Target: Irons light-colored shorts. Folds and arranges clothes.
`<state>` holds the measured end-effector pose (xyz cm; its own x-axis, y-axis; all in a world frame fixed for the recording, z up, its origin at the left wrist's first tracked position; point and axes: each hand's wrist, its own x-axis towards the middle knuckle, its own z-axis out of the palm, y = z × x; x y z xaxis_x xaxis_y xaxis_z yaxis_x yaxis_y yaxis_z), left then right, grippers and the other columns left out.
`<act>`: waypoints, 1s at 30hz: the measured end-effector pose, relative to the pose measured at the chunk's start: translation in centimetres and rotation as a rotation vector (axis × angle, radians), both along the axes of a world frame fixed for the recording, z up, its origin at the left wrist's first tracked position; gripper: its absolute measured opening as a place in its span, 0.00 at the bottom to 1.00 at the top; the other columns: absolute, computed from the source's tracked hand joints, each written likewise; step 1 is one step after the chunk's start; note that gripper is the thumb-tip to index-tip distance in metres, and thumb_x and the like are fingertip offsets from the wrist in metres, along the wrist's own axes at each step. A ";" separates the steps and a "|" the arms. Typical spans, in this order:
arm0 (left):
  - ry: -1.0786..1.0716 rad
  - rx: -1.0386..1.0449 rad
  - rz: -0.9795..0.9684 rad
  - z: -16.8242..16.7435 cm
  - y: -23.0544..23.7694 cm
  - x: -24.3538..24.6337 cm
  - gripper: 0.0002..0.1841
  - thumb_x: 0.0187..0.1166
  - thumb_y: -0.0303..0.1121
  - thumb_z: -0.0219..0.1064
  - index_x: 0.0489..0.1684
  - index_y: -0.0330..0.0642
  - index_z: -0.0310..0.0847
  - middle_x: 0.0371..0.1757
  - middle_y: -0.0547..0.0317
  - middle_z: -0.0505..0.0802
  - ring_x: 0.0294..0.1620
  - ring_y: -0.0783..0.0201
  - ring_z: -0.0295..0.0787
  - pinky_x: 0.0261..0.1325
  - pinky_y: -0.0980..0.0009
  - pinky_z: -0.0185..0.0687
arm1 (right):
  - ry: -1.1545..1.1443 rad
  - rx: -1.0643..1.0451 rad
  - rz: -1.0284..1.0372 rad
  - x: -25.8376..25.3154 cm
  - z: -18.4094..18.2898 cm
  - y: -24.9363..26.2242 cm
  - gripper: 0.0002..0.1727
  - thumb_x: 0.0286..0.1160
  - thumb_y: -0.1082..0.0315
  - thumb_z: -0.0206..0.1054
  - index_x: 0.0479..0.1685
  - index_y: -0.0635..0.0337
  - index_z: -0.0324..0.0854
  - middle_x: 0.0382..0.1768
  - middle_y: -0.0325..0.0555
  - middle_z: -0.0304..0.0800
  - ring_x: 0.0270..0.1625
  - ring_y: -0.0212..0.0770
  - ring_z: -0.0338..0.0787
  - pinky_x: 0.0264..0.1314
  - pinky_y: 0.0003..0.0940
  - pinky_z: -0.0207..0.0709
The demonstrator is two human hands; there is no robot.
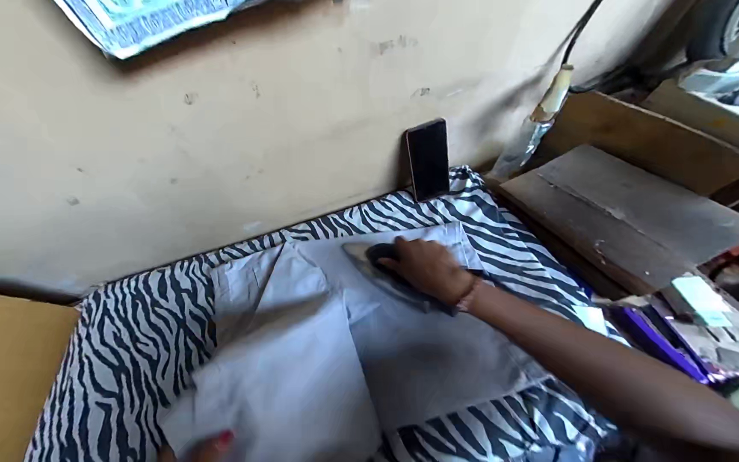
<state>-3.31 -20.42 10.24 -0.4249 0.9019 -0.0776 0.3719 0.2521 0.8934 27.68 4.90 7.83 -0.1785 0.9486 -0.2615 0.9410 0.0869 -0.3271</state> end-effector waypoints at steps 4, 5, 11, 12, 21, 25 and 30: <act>0.091 -0.071 -0.019 5.4 8.7 -5.2 0.14 0.76 0.26 0.57 0.59 0.40 0.71 0.37 0.77 0.87 0.37 0.89 0.84 0.44 0.85 0.83 | -0.073 0.073 0.112 9.8 -1.7 -6.9 0.38 0.83 0.34 0.60 0.53 0.67 0.83 0.34 0.72 0.89 0.43 0.78 0.91 0.42 0.74 0.79; 0.094 -0.052 -0.053 6.4 10.9 -5.8 0.11 0.77 0.26 0.55 0.55 0.43 0.73 0.35 0.78 0.86 0.34 0.90 0.84 0.41 0.86 0.83 | -0.088 0.072 0.203 10.8 -1.8 -8.3 0.37 0.81 0.32 0.60 0.50 0.65 0.83 0.30 0.68 0.88 0.39 0.75 0.91 0.39 0.71 0.79; 0.083 0.030 -0.459 11.1 22.6 -2.4 0.16 0.81 0.20 0.45 0.32 0.51 0.76 0.24 0.81 0.87 0.25 0.90 0.82 0.32 0.89 0.79 | 0.092 0.004 0.476 2.2 -1.5 -11.1 0.33 0.83 0.38 0.62 0.56 0.65 0.85 0.38 0.68 0.92 0.47 0.74 0.92 0.49 0.71 0.80; 0.050 0.031 -0.570 11.6 23.8 -0.9 0.18 0.77 0.20 0.44 0.31 0.54 0.77 0.24 0.83 0.89 0.26 0.91 0.83 0.32 0.89 0.80 | 0.138 -0.026 0.529 -0.3 -1.2 -11.2 0.33 0.84 0.40 0.62 0.59 0.66 0.84 0.43 0.69 0.92 0.52 0.74 0.91 0.54 0.72 0.80; 0.032 -0.107 -0.768 13.9 24.8 6.8 0.17 0.75 0.20 0.46 0.35 0.55 0.80 0.26 0.79 0.92 0.26 0.86 0.87 0.31 0.86 0.84 | 0.266 -0.295 0.436 -9.8 0.9 -14.4 0.17 0.86 0.74 0.59 0.65 0.78 0.77 0.54 0.77 0.87 0.54 0.76 0.90 0.47 0.68 0.83; 0.016 -0.134 -0.787 13.1 25.2 8.2 0.18 0.74 0.19 0.46 0.33 0.54 0.80 0.25 0.77 0.92 0.24 0.86 0.87 0.28 0.86 0.83 | 0.117 -0.128 0.162 -3.1 -0.3 -13.3 0.26 0.91 0.51 0.57 0.68 0.67 0.78 0.48 0.71 0.90 0.49 0.72 0.92 0.43 0.63 0.84; -0.081 -0.143 -0.861 10.5 24.5 13.0 0.15 0.75 0.20 0.49 0.39 0.52 0.79 0.26 0.76 0.92 0.26 0.84 0.87 0.30 0.84 0.85 | -0.078 -0.080 -0.203 7.0 -0.3 -12.7 0.34 0.90 0.42 0.55 0.69 0.69 0.76 0.48 0.74 0.90 0.51 0.76 0.92 0.46 0.68 0.83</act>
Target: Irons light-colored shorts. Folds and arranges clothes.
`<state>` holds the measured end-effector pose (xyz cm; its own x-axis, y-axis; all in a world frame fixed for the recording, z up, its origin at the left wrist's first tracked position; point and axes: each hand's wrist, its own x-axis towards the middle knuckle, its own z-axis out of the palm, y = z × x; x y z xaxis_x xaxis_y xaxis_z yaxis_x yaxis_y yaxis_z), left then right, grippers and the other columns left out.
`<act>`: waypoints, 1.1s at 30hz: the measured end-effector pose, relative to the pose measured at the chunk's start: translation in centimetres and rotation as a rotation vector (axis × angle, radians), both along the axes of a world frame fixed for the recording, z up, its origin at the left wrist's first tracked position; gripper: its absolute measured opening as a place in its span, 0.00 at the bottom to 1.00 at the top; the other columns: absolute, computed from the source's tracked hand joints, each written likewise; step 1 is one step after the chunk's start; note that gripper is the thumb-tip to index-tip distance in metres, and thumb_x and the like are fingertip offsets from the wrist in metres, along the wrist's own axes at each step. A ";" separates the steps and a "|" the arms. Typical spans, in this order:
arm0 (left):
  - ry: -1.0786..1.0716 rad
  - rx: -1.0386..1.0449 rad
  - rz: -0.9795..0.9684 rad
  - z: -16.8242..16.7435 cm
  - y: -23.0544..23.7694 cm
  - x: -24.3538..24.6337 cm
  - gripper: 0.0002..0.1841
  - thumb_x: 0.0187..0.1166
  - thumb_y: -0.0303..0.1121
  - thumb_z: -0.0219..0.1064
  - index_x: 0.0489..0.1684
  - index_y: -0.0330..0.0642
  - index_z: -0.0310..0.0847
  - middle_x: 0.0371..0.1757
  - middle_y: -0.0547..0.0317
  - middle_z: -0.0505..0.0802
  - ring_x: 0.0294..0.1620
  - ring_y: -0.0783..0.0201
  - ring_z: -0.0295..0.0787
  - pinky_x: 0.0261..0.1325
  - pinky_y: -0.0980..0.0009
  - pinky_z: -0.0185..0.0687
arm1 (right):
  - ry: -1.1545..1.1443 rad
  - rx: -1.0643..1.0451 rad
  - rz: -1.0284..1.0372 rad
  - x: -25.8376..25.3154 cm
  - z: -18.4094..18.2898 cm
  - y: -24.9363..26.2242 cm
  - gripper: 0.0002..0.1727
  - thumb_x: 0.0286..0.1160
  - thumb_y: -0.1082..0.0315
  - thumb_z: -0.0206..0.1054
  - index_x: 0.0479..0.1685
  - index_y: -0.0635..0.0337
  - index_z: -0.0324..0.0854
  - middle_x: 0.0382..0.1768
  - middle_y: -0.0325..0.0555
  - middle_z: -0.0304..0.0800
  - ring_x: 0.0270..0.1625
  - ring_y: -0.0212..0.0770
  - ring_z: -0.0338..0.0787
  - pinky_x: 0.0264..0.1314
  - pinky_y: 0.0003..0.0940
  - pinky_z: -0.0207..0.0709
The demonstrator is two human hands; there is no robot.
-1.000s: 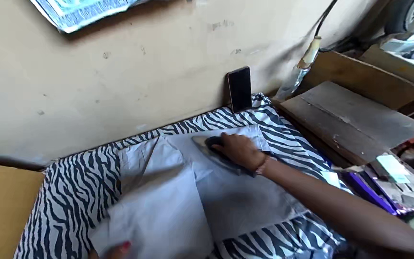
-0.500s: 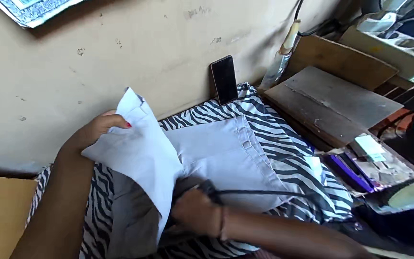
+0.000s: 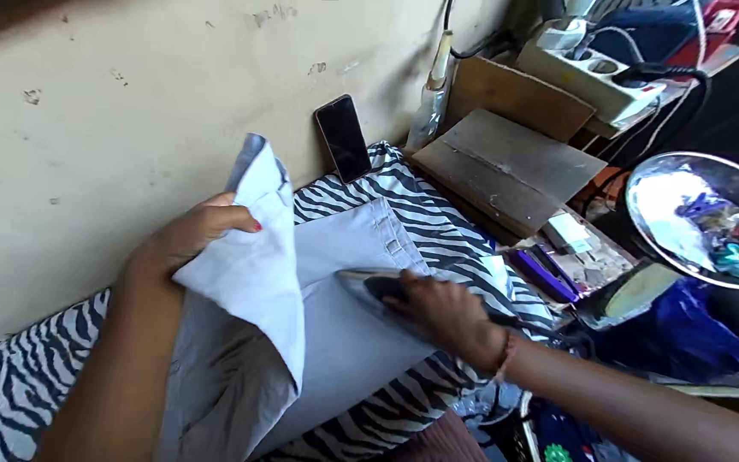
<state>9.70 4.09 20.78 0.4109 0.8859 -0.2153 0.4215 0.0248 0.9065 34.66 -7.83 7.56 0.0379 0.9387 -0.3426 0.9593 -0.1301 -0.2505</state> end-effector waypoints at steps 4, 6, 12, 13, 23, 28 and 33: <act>-0.019 -0.088 -0.182 -3.3 -0.8 4.9 0.09 0.79 0.22 0.54 0.46 0.42 0.79 0.28 0.67 0.90 0.26 0.78 0.86 0.31 0.78 0.84 | -0.100 0.036 -0.151 8.1 1.8 0.2 0.37 0.89 0.42 0.58 0.64 0.76 0.77 0.50 0.81 0.87 0.56 0.83 0.88 0.52 0.77 0.78; -0.051 -0.126 -0.397 -6.4 -0.5 6.9 0.23 0.88 0.30 0.54 0.82 0.40 0.66 0.50 0.55 0.92 0.45 0.70 0.88 0.51 0.71 0.85 | -0.153 0.129 -0.201 11.3 3.6 0.4 0.36 0.86 0.41 0.61 0.57 0.76 0.80 0.47 0.82 0.87 0.54 0.84 0.87 0.50 0.80 0.76; 0.139 0.648 -0.172 -13.8 -4.2 4.7 0.30 0.86 0.34 0.58 0.88 0.35 0.62 0.75 0.46 0.86 0.79 0.55 0.80 0.83 0.54 0.72 | -0.166 0.297 -0.372 18.3 4.7 5.4 0.36 0.86 0.42 0.62 0.52 0.77 0.80 0.46 0.82 0.86 0.56 0.84 0.86 0.51 0.81 0.73; 0.258 0.756 -0.046 -15.6 -5.5 3.3 0.28 0.84 0.35 0.59 0.84 0.34 0.68 0.76 0.46 0.85 0.81 0.51 0.77 0.84 0.50 0.69 | -0.154 0.282 -0.383 19.0 4.5 6.7 0.36 0.86 0.42 0.62 0.53 0.77 0.80 0.48 0.82 0.86 0.58 0.83 0.85 0.54 0.80 0.73; 0.813 0.676 -0.135 -24.2 -1.9 1.4 0.35 0.89 0.59 0.43 0.94 0.56 0.57 0.95 0.52 0.58 0.96 0.45 0.45 0.82 0.18 0.20 | -0.203 0.388 -0.352 21.8 2.4 13.5 0.40 0.80 0.41 0.68 0.69 0.74 0.73 0.59 0.86 0.81 0.65 0.86 0.80 0.59 0.83 0.70; 0.881 0.484 -0.232 -18.9 6.4 8.6 0.23 0.93 0.38 0.50 0.79 0.33 0.73 0.84 0.38 0.74 0.82 0.38 0.71 0.79 0.41 0.67 | -0.070 0.593 -0.120 14.1 1.4 4.9 0.21 0.81 0.59 0.72 0.55 0.72 0.85 0.54 0.76 0.86 0.59 0.79 0.85 0.58 0.76 0.77; 0.758 0.486 -0.320 -17.3 9.2 13.0 0.18 0.89 0.35 0.58 0.69 0.37 0.83 0.70 0.40 0.85 0.62 0.40 0.88 0.63 0.42 0.82 | 0.267 0.338 -0.201 6.6 -7.1 -5.2 0.23 0.72 0.53 0.77 0.39 0.70 0.90 0.37 0.64 0.90 0.39 0.64 0.92 0.41 0.65 0.85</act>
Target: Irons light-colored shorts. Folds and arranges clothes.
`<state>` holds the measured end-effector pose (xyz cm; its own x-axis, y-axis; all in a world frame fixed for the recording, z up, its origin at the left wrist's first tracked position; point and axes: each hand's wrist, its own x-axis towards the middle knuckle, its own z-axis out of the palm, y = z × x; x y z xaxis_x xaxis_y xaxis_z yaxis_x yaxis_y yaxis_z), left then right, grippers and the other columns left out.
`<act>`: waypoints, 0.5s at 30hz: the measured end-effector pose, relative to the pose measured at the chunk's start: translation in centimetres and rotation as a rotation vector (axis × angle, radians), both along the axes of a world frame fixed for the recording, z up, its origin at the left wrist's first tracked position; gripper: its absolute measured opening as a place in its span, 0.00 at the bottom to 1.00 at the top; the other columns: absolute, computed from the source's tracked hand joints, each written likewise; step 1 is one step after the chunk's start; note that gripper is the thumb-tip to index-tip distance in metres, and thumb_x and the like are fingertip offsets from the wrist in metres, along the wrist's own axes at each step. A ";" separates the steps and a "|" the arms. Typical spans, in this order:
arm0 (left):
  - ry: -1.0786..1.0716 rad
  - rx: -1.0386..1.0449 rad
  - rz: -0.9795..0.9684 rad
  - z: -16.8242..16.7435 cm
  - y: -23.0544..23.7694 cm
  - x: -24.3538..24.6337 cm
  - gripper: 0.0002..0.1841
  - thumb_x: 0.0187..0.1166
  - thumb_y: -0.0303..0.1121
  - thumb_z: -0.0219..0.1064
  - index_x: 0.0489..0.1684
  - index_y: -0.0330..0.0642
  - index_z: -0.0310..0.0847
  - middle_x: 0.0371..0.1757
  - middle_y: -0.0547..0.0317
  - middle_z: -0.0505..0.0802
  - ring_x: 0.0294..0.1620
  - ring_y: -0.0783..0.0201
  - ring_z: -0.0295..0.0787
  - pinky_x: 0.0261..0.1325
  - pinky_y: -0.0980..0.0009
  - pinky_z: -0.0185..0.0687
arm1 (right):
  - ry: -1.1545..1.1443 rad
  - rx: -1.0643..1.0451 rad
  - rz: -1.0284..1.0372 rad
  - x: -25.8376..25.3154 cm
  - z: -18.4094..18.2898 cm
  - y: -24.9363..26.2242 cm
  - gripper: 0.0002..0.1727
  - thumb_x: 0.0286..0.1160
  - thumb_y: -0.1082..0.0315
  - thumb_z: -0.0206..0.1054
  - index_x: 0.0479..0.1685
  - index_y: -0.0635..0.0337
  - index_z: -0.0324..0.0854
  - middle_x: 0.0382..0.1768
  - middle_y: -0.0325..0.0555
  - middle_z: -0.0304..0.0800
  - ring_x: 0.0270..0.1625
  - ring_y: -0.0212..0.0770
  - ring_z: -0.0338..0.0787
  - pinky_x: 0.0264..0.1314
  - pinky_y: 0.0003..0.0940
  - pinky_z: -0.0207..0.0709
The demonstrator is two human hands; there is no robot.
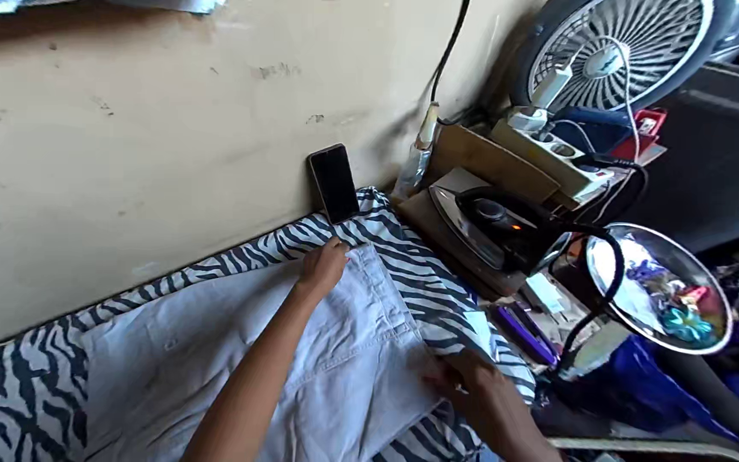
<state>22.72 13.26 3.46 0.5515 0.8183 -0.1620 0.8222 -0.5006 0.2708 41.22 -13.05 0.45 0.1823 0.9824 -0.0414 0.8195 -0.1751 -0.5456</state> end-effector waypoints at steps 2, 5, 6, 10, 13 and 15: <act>-0.058 -0.011 -0.022 0.1 0.1 0.5 0.15 0.86 0.33 0.64 0.63 0.35 0.85 0.67 0.40 0.86 0.60 0.40 0.89 0.61 0.41 0.83 | 0.038 0.139 -0.080 -1.3 -1.7 -1.3 0.19 0.67 0.56 0.80 0.37 0.68 0.90 0.35 0.59 0.89 0.35 0.58 0.92 0.37 0.58 0.86; -0.090 -0.151 0.010 0.1 0.7 0.6 0.17 0.83 0.33 0.69 0.63 0.32 0.83 0.66 0.37 0.85 0.63 0.40 0.86 0.66 0.41 0.80 | 0.092 0.214 -0.136 -2.4 -1.7 -1.9 0.15 0.66 0.61 0.80 0.36 0.67 0.89 0.33 0.57 0.88 0.33 0.54 0.90 0.36 0.52 0.86; -0.134 -0.159 0.019 0.1 1.0 0.7 0.14 0.83 0.31 0.68 0.60 0.31 0.84 0.62 0.37 0.86 0.59 0.41 0.87 0.63 0.42 0.81 | 0.088 0.221 -0.134 -2.2 -1.2 -2.0 0.14 0.67 0.62 0.79 0.35 0.67 0.88 0.33 0.56 0.87 0.32 0.54 0.90 0.36 0.52 0.86; -0.401 0.040 0.077 -2.9 1.0 1.6 0.06 0.80 0.22 0.65 0.46 0.29 0.87 0.51 0.36 0.88 0.50 0.41 0.89 0.56 0.44 0.85 | 0.025 0.104 -0.131 -1.1 -0.9 -1.4 0.16 0.73 0.61 0.75 0.35 0.70 0.85 0.33 0.59 0.87 0.34 0.60 0.90 0.37 0.58 0.84; -0.516 -0.026 0.043 -5.2 -0.4 1.3 0.19 0.80 0.21 0.63 0.69 0.27 0.75 0.71 0.31 0.80 0.62 0.41 0.86 0.64 0.48 0.83 | -0.054 0.008 -0.116 -1.2 -0.3 0.1 0.20 0.71 0.63 0.78 0.47 0.76 0.86 0.47 0.76 0.86 0.54 0.78 0.87 0.51 0.74 0.80; -0.684 -0.103 -0.016 -4.1 -2.2 -0.4 0.33 0.80 0.22 0.62 0.88 0.33 0.57 0.84 0.34 0.68 0.66 0.48 0.85 0.65 0.56 0.86 | -0.118 0.204 -0.082 -2.1 2.0 1.7 0.21 0.72 0.62 0.76 0.51 0.75 0.86 0.49 0.76 0.86 0.53 0.78 0.87 0.48 0.71 0.81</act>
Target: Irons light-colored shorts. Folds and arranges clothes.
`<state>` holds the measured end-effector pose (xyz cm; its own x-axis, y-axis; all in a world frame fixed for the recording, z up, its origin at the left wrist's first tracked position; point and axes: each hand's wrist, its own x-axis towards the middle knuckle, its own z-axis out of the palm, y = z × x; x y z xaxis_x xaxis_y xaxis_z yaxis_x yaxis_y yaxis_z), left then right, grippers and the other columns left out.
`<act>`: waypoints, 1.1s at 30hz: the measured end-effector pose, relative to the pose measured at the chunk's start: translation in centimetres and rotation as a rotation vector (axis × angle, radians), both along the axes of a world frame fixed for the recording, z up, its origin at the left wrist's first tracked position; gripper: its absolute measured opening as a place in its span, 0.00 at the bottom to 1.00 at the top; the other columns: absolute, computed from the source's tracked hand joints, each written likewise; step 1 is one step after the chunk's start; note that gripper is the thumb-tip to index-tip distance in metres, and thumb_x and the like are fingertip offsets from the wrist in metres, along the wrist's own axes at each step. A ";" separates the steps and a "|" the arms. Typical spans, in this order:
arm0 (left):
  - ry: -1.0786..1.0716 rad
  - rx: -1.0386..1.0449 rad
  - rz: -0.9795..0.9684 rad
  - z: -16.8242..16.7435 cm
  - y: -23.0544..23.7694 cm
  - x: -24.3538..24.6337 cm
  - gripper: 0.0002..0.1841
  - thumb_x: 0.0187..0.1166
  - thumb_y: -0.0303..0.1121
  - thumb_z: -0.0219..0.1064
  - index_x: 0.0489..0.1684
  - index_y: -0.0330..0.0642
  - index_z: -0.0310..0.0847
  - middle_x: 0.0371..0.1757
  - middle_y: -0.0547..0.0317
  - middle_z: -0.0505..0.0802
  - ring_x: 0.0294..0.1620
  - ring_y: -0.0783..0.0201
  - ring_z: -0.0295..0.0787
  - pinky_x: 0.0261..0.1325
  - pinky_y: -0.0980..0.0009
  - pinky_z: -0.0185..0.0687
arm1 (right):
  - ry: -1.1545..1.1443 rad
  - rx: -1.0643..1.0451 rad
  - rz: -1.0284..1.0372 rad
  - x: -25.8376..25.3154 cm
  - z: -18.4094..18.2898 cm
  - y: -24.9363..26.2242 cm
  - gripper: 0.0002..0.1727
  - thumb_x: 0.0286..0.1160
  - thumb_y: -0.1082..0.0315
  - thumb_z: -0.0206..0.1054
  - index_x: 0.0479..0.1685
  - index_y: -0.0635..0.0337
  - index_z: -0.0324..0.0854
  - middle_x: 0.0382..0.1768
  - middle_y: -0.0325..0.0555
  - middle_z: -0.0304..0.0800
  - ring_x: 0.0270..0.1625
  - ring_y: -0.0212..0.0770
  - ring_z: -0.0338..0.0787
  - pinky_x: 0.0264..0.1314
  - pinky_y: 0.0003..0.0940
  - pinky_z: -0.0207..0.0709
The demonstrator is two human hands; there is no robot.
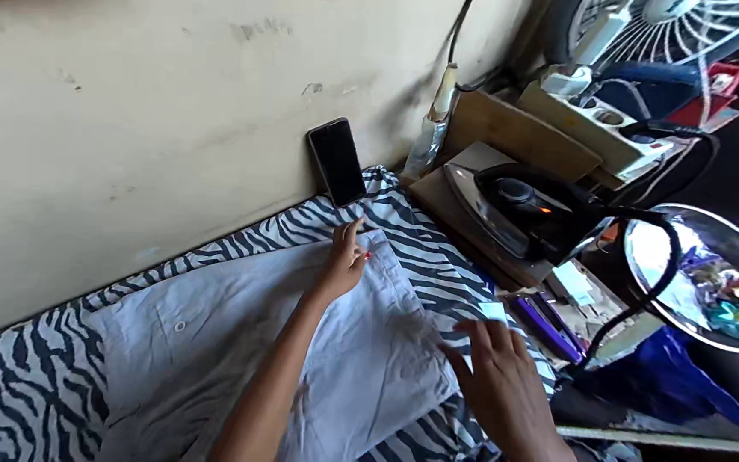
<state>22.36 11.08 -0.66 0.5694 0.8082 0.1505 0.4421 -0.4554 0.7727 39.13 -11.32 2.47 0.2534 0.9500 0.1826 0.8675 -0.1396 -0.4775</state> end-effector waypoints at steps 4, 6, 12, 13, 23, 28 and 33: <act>-0.091 0.244 0.176 3.0 -6.9 -5.3 0.33 0.82 0.26 0.60 0.89 0.29 0.57 0.88 0.38 0.68 0.89 0.50 0.65 0.88 0.54 0.64 | 0.104 0.308 0.181 -6.3 4.0 7.8 0.13 0.84 0.67 0.62 0.49 0.67 0.89 0.51 0.63 0.90 0.58 0.62 0.90 0.58 0.55 0.85; 0.094 0.366 0.344 2.8 -9.9 -9.4 0.32 0.84 0.35 0.60 0.86 0.27 0.61 0.86 0.37 0.72 0.89 0.47 0.65 0.89 0.48 0.59 | 0.085 0.359 0.276 -9.2 1.2 12.7 0.16 0.87 0.64 0.59 0.55 0.66 0.88 0.64 0.61 0.89 0.73 0.62 0.84 0.72 0.60 0.78; 0.817 0.234 0.805 -3.3 -13.7 -33.8 0.34 0.91 0.54 0.37 0.93 0.50 0.58 0.92 0.49 0.65 0.91 0.30 0.53 0.74 0.10 0.30 | -0.211 0.108 0.189 -6.9 -8.8 18.3 0.39 0.91 0.37 0.35 0.92 0.49 0.65 0.92 0.52 0.62 0.95 0.63 0.55 0.88 0.83 0.35; 0.829 0.184 0.823 -2.0 -14.1 -35.4 0.31 0.91 0.50 0.42 0.90 0.49 0.63 0.89 0.48 0.70 0.87 0.27 0.60 0.71 0.09 0.32 | -0.197 0.091 0.179 -6.9 -8.2 18.1 0.36 0.91 0.40 0.39 0.90 0.48 0.68 0.90 0.53 0.66 0.94 0.64 0.58 0.86 0.85 0.35; 0.630 0.078 0.222 5.0 1.6 -24.3 0.20 0.84 0.36 0.66 0.71 0.38 0.83 0.70 0.38 0.86 0.77 0.40 0.76 0.81 0.35 0.57 | -0.035 0.445 0.262 -6.5 -7.3 21.0 0.14 0.80 0.62 0.61 0.49 0.57 0.92 0.58 0.59 0.92 0.73 0.70 0.83 0.77 0.85 0.51; 0.455 0.030 -0.064 5.7 4.4 -23.4 0.23 0.74 0.34 0.74 0.65 0.31 0.80 0.74 0.39 0.83 0.80 0.44 0.74 0.82 0.44 0.65 | -0.048 0.658 0.255 -7.2 -6.9 20.7 0.19 0.77 0.59 0.49 0.37 0.55 0.87 0.41 0.47 0.96 0.62 0.56 0.90 0.79 0.71 0.53; 0.435 0.054 -0.287 6.8 5.5 -20.8 0.11 0.76 0.29 0.71 0.43 0.26 0.89 0.44 0.38 0.92 0.52 0.46 0.89 0.61 0.51 0.79 | -0.115 0.628 0.121 -7.4 -6.9 20.5 0.18 0.75 0.56 0.51 0.37 0.56 0.85 0.37 0.51 0.92 0.55 0.58 0.89 0.69 0.69 0.59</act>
